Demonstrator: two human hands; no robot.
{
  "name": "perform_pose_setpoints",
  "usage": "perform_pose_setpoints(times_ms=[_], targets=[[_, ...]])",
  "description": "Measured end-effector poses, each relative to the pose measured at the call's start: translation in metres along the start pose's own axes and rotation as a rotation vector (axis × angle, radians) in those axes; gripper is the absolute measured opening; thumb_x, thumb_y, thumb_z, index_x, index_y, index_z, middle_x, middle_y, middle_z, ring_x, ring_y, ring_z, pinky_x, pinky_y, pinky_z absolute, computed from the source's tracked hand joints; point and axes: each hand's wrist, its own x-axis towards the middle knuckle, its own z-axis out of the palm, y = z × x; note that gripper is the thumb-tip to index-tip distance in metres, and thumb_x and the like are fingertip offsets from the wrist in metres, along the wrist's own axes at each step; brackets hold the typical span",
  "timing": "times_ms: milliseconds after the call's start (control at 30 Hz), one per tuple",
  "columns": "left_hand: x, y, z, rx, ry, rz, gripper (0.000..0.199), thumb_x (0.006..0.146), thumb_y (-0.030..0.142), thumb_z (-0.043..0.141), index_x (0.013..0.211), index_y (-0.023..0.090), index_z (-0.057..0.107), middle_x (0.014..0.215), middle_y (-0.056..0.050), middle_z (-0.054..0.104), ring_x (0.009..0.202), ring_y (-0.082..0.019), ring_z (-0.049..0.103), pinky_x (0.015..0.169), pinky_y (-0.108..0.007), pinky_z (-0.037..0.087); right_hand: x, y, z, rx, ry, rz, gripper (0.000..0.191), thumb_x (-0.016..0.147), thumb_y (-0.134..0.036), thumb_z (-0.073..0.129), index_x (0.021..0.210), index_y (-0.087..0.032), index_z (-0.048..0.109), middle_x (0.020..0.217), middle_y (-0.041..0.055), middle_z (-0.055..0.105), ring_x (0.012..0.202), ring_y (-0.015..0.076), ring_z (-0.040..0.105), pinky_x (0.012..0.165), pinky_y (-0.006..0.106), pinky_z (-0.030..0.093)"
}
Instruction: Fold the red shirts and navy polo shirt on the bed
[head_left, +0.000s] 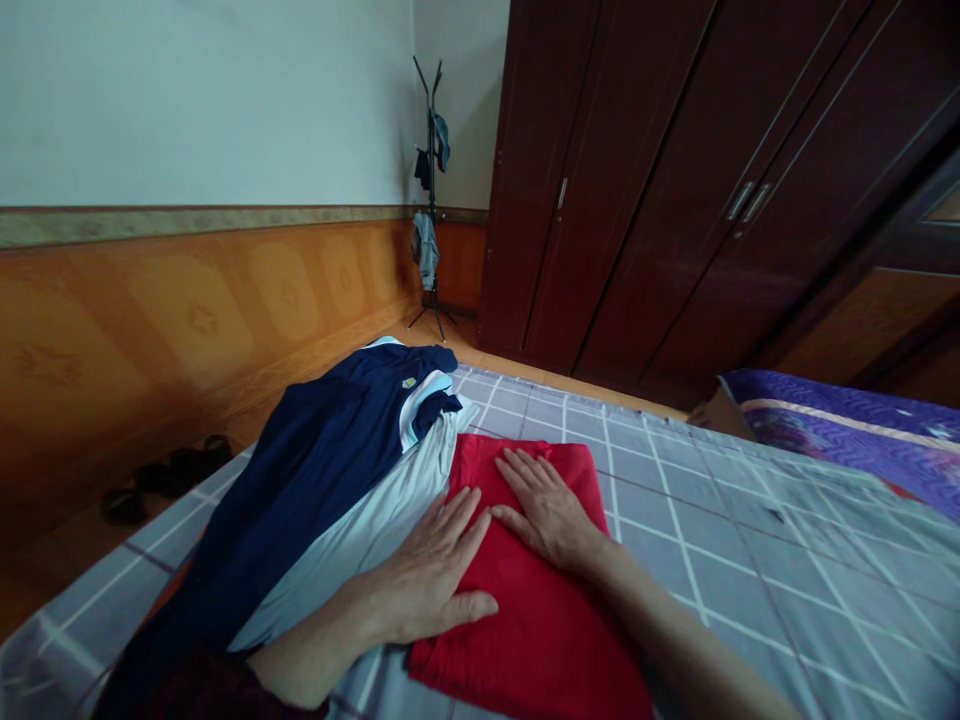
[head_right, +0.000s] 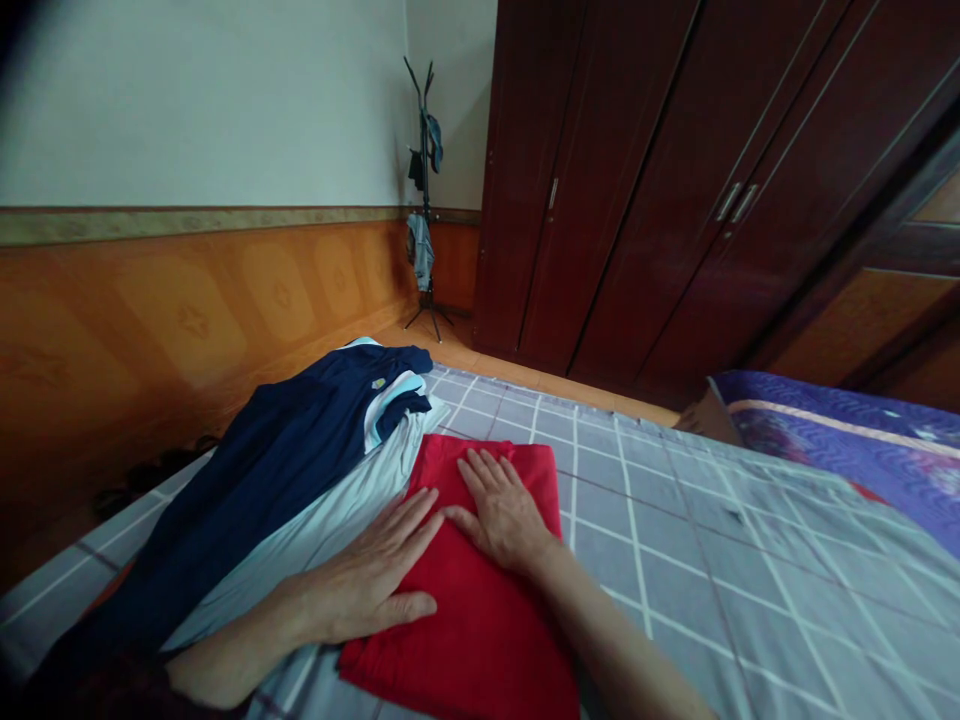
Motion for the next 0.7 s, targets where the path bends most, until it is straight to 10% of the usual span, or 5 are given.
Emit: perform_pose_setpoints(times_ms=[167,367,700], targets=[[-0.001,0.002,-0.004,0.032,-0.026,-0.018,0.083,0.089,0.059,0.039,0.148,0.012,0.006,0.152,-0.016,-0.010,0.140,-0.029,-0.010,0.114,-0.050,0.007,-0.014,0.060,-0.009,-0.220,0.134,0.493,0.065,0.091,-0.047,0.042,0.138,-0.002,0.039,0.143,0.0252,0.034,0.133,0.0366,0.030,0.107,0.053,0.025],[-0.001,0.002,0.000,0.062,0.006,-0.001,0.081,0.089,0.055,0.043,0.148,0.012,0.009,0.152,-0.017,-0.009,0.140,-0.030,-0.009,0.114,-0.050,0.009,-0.074,0.014,-0.001,-0.112,0.135,0.155,0.060,0.092,-0.051,0.037,0.143,-0.020,0.035,0.149,0.0100,0.030,0.138,0.0260,0.023,0.111,0.047,0.024],[-0.002,0.014,-0.004,0.086,0.061,-0.033,0.080,0.088,0.056,0.045,0.147,0.014,0.014,0.153,-0.018,0.001,0.141,-0.030,-0.003,0.113,-0.050,0.011,-0.071,0.021,0.008,-0.134,0.256,0.267,0.056,0.092,-0.045,0.039,0.137,-0.011,0.043,0.147,0.0151,0.033,0.137,0.0284,0.024,0.110,0.050,0.023]])
